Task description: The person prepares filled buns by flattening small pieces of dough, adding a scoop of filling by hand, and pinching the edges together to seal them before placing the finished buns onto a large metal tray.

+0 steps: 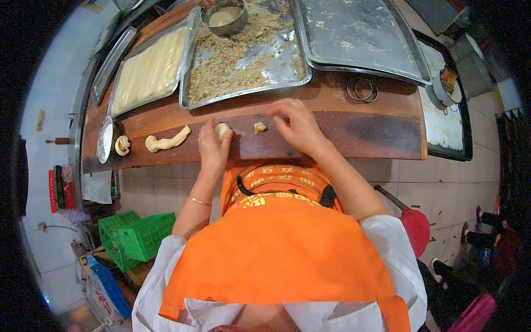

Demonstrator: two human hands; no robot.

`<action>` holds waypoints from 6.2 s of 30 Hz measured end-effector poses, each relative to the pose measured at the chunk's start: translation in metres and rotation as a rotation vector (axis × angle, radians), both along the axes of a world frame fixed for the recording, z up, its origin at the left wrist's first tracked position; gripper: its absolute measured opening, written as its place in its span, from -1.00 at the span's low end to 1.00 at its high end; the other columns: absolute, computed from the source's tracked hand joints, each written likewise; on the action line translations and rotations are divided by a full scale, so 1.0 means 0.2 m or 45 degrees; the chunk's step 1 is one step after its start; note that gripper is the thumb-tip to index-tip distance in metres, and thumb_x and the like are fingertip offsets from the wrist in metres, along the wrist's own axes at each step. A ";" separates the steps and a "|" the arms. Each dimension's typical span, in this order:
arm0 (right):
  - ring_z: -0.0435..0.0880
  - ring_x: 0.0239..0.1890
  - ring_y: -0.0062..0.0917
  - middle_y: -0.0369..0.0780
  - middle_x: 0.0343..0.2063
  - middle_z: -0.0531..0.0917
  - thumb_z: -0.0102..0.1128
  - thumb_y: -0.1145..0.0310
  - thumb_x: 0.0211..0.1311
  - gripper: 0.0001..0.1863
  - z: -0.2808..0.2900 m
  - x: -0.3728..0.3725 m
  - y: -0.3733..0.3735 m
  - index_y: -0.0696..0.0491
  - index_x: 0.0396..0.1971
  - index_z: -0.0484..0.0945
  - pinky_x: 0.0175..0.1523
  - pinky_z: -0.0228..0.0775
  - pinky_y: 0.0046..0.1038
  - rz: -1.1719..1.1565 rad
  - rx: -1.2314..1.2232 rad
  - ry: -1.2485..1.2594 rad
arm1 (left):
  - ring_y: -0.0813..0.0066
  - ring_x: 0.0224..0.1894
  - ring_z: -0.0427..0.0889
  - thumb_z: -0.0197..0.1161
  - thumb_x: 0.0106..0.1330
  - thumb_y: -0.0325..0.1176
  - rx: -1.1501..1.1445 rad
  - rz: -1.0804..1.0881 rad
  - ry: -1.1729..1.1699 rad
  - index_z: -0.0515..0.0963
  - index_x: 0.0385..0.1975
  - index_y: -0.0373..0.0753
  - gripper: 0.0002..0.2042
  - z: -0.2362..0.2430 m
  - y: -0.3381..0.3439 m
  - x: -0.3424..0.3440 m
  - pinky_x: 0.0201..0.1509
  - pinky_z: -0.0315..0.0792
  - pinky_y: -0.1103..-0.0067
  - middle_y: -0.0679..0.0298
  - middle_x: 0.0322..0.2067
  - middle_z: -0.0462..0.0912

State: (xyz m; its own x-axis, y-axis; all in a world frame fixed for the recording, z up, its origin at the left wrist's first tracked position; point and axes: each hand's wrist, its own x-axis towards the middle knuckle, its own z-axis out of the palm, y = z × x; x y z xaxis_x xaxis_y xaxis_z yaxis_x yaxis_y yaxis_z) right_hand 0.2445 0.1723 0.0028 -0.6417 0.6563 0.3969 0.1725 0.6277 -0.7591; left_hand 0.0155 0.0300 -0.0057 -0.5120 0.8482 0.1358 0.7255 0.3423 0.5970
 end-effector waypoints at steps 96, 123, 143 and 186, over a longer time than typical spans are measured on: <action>0.56 0.02 -0.62 -0.30 0.00 0.58 0.32 0.38 0.26 -0.48 0.05 0.77 0.08 0.09 0.22 0.44 0.14 0.41 -0.53 -0.277 -0.995 0.776 | 0.41 -0.10 0.65 0.02 0.54 -0.33 -0.112 -0.273 -1.680 0.48 0.00 -0.39 -0.75 0.14 0.24 0.44 -0.03 0.54 0.54 0.12 -0.12 0.63; 0.53 0.06 -0.61 -0.28 0.05 0.57 0.33 0.39 0.25 -0.49 0.06 0.68 0.07 0.11 0.19 0.45 0.17 0.38 -0.54 -0.203 -1.045 0.779 | 0.44 -0.11 0.64 0.01 0.53 -0.33 -0.070 -0.266 -1.751 0.47 0.00 -0.36 -0.76 0.06 0.19 0.36 -0.03 0.53 0.56 0.15 -0.12 0.63; 0.53 0.09 -0.59 -0.27 0.05 0.58 0.33 0.42 0.23 -0.46 0.05 0.62 0.07 0.13 0.21 0.43 0.21 0.37 -0.51 -0.203 -1.049 0.703 | 0.45 -0.11 0.64 0.03 0.53 -0.32 -0.012 -0.238 -1.779 0.48 0.01 -0.35 -0.76 0.03 0.15 0.32 -0.03 0.53 0.56 0.15 -0.12 0.64; 0.52 -0.08 -0.24 -0.23 -0.24 0.57 0.48 0.30 -0.05 -0.71 0.02 0.59 0.37 0.04 -0.29 0.69 0.06 0.38 -0.23 -0.844 0.542 -0.731 | 0.48 -0.11 0.63 -0.01 0.55 -0.32 0.181 -0.121 -1.799 0.48 0.02 -0.35 -0.75 -0.04 -0.03 0.12 -0.05 0.48 0.59 0.18 -0.14 0.64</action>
